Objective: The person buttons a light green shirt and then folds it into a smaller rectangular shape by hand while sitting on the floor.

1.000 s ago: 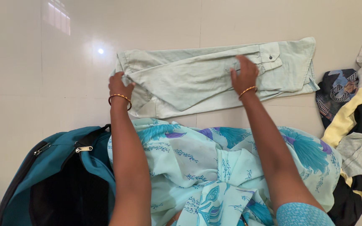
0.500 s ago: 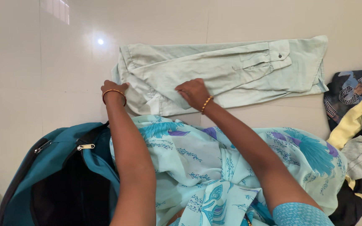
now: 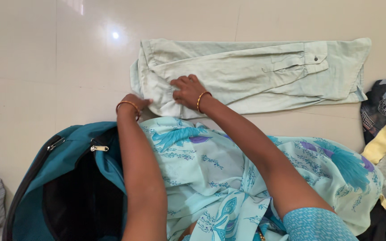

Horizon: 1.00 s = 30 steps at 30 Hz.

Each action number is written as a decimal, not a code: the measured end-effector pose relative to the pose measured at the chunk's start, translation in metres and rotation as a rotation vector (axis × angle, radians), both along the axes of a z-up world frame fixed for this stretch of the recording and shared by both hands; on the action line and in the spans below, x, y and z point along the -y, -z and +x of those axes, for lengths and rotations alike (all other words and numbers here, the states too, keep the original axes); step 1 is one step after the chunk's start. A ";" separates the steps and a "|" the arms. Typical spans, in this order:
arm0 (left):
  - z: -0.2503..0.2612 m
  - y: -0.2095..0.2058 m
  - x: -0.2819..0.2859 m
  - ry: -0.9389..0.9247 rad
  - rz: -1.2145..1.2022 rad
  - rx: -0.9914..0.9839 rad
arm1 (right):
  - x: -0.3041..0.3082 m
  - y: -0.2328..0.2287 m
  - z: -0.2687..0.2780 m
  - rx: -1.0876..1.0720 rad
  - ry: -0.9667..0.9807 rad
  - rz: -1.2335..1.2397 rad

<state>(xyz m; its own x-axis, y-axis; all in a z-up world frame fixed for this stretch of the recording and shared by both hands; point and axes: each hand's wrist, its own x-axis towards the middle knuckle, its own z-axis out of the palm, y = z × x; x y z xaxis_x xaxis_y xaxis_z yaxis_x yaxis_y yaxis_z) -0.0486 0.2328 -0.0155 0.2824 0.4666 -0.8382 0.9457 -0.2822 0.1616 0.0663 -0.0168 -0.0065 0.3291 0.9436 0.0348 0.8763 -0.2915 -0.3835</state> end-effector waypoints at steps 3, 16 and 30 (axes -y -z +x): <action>0.005 0.007 0.004 -0.090 -0.057 0.127 | -0.005 0.010 0.004 -0.032 0.113 0.053; 0.025 0.000 0.006 -0.362 -0.097 0.168 | 0.005 0.030 -0.011 -0.185 0.028 0.111; 0.025 0.017 0.003 -0.352 -0.058 0.393 | -0.004 0.008 -0.032 -0.043 0.108 0.121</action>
